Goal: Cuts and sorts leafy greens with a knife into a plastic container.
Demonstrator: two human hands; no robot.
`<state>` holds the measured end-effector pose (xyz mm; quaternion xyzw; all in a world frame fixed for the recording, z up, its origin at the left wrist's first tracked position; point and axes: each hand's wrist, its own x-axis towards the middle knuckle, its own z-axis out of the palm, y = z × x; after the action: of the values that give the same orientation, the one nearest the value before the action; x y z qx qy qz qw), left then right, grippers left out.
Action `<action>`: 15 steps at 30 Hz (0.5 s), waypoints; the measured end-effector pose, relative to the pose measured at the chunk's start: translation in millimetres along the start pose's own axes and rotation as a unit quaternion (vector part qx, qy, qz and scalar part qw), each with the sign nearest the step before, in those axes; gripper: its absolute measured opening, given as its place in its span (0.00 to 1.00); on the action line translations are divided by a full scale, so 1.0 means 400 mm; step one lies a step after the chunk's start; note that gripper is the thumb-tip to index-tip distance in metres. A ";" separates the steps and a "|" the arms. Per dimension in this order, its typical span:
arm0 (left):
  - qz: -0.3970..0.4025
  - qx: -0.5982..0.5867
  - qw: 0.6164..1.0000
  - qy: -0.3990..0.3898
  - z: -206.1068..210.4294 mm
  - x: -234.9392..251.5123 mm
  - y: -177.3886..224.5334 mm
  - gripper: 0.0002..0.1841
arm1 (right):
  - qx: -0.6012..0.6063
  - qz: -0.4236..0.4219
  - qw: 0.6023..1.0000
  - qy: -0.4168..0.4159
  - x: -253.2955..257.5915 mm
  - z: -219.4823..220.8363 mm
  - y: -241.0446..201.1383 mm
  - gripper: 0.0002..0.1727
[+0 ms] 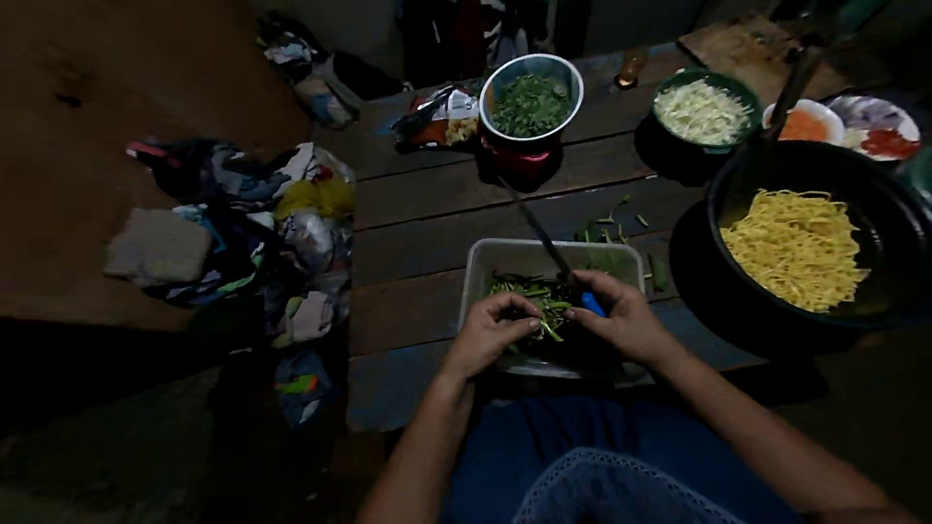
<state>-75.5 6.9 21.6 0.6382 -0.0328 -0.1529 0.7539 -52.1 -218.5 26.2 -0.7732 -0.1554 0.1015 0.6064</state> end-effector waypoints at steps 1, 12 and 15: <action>-0.012 -0.045 0.999 0.016 0.010 -0.002 -0.011 0.05 | 0.001 0.008 1.000 0.008 -0.005 0.001 -0.007 0.19; -0.013 -0.032 0.995 0.090 0.109 0.004 -0.032 0.10 | -0.051 -0.012 0.998 0.024 -0.034 0.043 -0.046 0.24; 0.012 0.021 0.995 0.092 0.095 0.007 -0.035 0.10 | -0.052 -0.002 0.999 0.009 -0.028 0.058 -0.047 0.23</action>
<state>-84.7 -31.8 14.6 0.6646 0.0259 -0.0836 0.7421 -72.8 -197.5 38.5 -0.8041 -0.1563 0.0848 0.5673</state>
